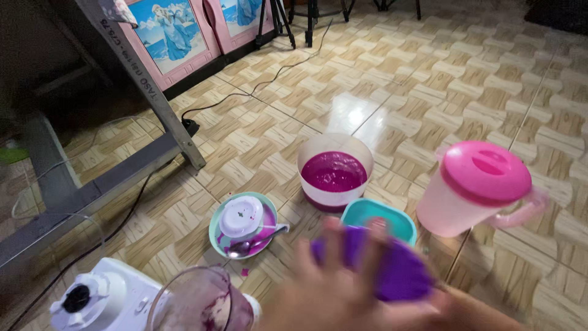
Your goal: The person adds a pink fruit puree into a blender jar using a spoon, then adds a white granular substance from a purple container, and finally pours a liquid from a green-labeled can into the jar. The clip ends before blending occurs.
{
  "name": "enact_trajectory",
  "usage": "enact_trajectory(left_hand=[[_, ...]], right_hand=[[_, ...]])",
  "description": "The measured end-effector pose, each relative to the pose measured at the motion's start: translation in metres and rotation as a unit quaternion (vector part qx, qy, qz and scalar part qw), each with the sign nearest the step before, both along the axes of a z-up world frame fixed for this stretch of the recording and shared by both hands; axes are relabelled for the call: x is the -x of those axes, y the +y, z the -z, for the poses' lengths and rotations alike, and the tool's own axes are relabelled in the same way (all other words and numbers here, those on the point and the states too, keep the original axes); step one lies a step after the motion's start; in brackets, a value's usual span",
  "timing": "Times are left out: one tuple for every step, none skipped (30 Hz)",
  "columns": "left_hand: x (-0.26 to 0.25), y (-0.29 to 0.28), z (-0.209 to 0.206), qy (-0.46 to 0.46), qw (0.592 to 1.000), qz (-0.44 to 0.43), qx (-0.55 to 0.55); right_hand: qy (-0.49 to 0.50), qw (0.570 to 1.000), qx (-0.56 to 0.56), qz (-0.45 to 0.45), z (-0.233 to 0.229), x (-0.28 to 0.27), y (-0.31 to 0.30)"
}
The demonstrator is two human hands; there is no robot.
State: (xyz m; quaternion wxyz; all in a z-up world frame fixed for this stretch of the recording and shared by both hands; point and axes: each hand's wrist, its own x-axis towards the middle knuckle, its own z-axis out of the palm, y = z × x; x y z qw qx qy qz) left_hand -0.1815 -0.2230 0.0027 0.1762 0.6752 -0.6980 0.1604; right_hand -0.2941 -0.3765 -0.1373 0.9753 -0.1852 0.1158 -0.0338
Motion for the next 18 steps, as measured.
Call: enact_trajectory(left_hand=[[-0.036, 0.004, -0.010, -0.073, 0.991, 0.111, 0.005], [-0.058, 0.004, -0.019, -0.052, 0.993, 0.097, -0.048], [-0.073, -0.002, -0.023, -0.030, 0.991, 0.083, -0.101], [-0.090, -0.009, -0.026, -0.003, 0.962, -0.030, -0.273], [-0.112, -0.015, -0.030, 0.022, 0.891, -0.145, -0.430], [-0.133, -0.026, -0.030, 0.007, 0.914, -0.171, -0.368], [-0.152, -0.038, -0.028, -0.009, 0.932, -0.197, -0.303], [-0.168, -0.051, -0.023, 0.020, 0.919, -0.232, -0.319], [-0.186, -0.066, -0.017, 0.049, 0.903, -0.267, -0.333], [-0.202, -0.080, -0.008, 0.042, 0.911, -0.269, -0.309], [-0.219, -0.092, 0.002, 0.035, 0.918, -0.272, -0.285], [-0.235, -0.106, 0.015, 0.038, 0.905, -0.296, -0.303], [-0.248, -0.120, 0.030, 0.041, 0.890, -0.319, -0.322], [-0.260, -0.129, 0.043, 0.046, 0.889, -0.325, -0.320], [-0.270, -0.137, 0.057, 0.050, 0.887, -0.332, -0.318], [-0.277, -0.144, 0.069, 0.054, 0.885, -0.338, -0.315], [-0.282, -0.149, 0.081, 0.063, 0.882, -0.340, -0.320], [-0.287, -0.153, 0.090, 0.069, 0.880, -0.341, -0.323]], right_hand=[[0.013, 0.998, 0.053, -0.006, -0.003, -0.009, -0.004], [0.025, 0.988, 0.151, -0.005, -0.006, -0.016, -0.006], [-0.046, 0.993, 0.096, -0.052, -0.010, -0.015, -0.010], [-0.117, 0.988, 0.040, -0.096, -0.015, -0.007, -0.014], [-0.187, 0.972, -0.017, -0.138, -0.018, -0.003, -0.018], [-0.145, 0.982, 0.010, -0.117, -0.018, -0.001, -0.020], [-0.103, 0.989, 0.037, -0.096, -0.020, 0.009, -0.023], [-0.061, 0.993, 0.065, -0.078, -0.018, 0.016, -0.026], [-0.031, 0.991, 0.093, -0.086, -0.010, 0.015, -0.028], [0.008, 0.988, 0.120, -0.094, -0.001, 0.015, -0.031], [0.046, 0.983, 0.146, -0.102, 0.009, 0.016, -0.035], [0.071, 0.981, 0.158, -0.084, 0.017, 0.023, -0.037], [0.097, 0.978, 0.171, -0.065, 0.023, 0.033, -0.034], [0.117, 0.975, 0.183, -0.047, 0.028, 0.037, -0.032], [0.109, 0.977, 0.181, -0.038, 0.032, 0.037, -0.032], [0.100, 0.978, 0.180, -0.028, 0.035, 0.036, -0.034], [0.091, 0.979, 0.179, -0.018, 0.036, 0.036, -0.036], [0.117, 0.969, 0.217, -0.024, 0.036, 0.033, -0.040]])
